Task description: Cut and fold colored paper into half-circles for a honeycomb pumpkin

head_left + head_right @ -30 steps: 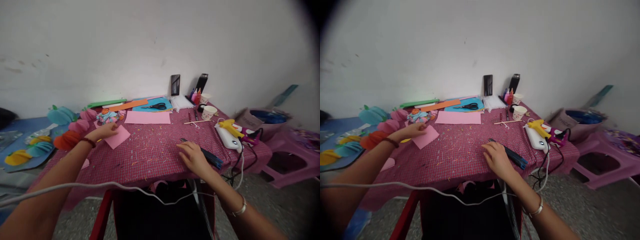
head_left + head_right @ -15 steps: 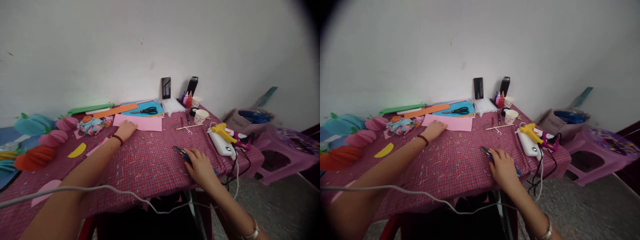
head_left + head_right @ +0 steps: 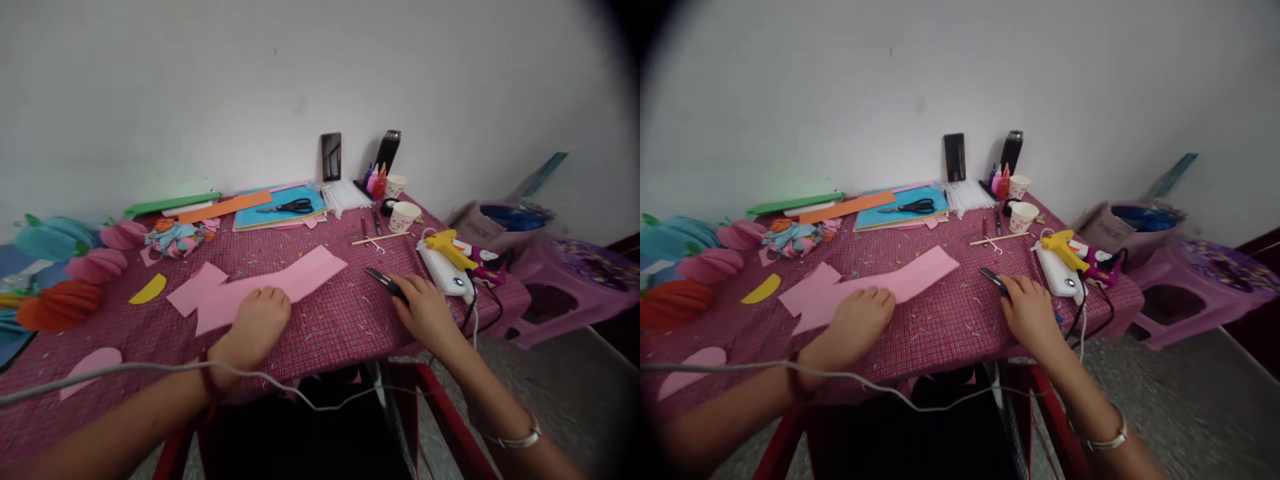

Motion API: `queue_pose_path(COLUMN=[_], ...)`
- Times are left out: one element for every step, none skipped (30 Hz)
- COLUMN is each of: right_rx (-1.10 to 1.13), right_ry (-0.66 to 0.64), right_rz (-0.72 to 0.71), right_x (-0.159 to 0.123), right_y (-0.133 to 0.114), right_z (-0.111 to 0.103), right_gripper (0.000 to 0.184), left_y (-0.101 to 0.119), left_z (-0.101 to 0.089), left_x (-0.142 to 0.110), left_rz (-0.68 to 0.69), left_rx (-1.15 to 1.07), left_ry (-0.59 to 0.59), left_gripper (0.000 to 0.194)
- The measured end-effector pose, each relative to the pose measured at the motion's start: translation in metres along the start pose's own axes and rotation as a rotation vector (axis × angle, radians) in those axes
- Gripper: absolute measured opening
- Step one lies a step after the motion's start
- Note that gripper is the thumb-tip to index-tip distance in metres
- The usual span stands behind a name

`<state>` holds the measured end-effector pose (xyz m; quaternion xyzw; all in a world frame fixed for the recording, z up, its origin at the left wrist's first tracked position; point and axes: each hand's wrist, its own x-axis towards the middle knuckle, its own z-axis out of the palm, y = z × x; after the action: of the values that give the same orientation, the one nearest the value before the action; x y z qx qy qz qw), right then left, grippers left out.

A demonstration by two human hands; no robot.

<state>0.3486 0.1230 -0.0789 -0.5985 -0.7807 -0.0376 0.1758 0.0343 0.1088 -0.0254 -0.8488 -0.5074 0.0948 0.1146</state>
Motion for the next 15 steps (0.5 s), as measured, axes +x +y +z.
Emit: queue_pose_path(right_rx=[0.047, 0.108, 0.17, 0.222, 0.259, 0.283, 0.297, 0.302, 0.302, 0.302, 0.303, 0.307, 0.314, 0.325, 0.337], right_ry=[0.025, 0.033, 0.019, 0.006, -0.025, -0.05, -0.071, -0.09, -0.101, -0.105, -0.103, -0.094, -0.078, -0.056, -0.029], right_rz=[-0.042, -0.106, -0.18, -0.244, -0.299, -0.341, -0.375, -0.405, -0.431, -0.454, -0.473, -0.488, -0.495, -0.495, -0.491], right_x=[-0.006, -0.013, -0.019, -0.024, -0.029, -0.033, -0.037, -0.039, -0.041, -0.042, -0.042, -0.041, -0.04, -0.039, -0.036], right_y=[-0.011, -0.025, -0.04, -0.054, -0.068, -0.081, -0.091, -0.099, -0.105, -0.109, -0.112, -0.113, -0.112, -0.111, -0.109], right_z=[-0.004, -0.007, -0.011, -0.014, -0.016, -0.017, -0.016, -0.014, -0.011, -0.007, -0.002, 0.004, 0.009, 0.013, 0.017], right_gripper=[0.036, 0.036, 0.036, 0.037, 0.04, 0.043, 0.047, 0.049, 0.049, 0.046, 0.041, 0.035, 0.03, 0.027, 0.025], left_y=[0.014, 0.025, 0.035, 0.042, 0.047, 0.052, 0.055, 0.059, 0.062, 0.064, 0.066, 0.066, 0.064, 0.059, 0.053], left_z=[-0.003, -0.005, -0.007, -0.009, -0.01, -0.01, -0.01, -0.009, -0.008, -0.006, -0.003, 0.0, 0.004, 0.008, 0.013], left_x=[-0.014, -0.026, -0.036, -0.044, -0.05, -0.055, -0.058, -0.061, -0.064, -0.067, -0.069, -0.073, -0.077, -0.083, -0.09], left_rz=[0.007, 0.01, 0.019, 0.024, 0.034, 0.044, 0.054, 0.065, 0.078, 0.089, 0.09, 0.083, 0.075, 0.064, 0.055], left_rx=[-0.017, -0.029, -0.044, -0.055, -0.064, -0.071, -0.079, -0.087, -0.098, -0.11, -0.119, -0.119, -0.112, -0.097, -0.081], left_ry=[-0.062, -0.103, -0.139, -0.157, -0.159, -0.151, -0.133, -0.11, -0.089, -0.071, -0.052, -0.027, 0.006, 0.043, 0.082], left_gripper=[0.023, 0.024, 0.025, 0.026, 0.027, 0.028, 0.029, 0.03, 0.029, 0.029, 0.029, 0.029, 0.031, 0.033, 0.033])
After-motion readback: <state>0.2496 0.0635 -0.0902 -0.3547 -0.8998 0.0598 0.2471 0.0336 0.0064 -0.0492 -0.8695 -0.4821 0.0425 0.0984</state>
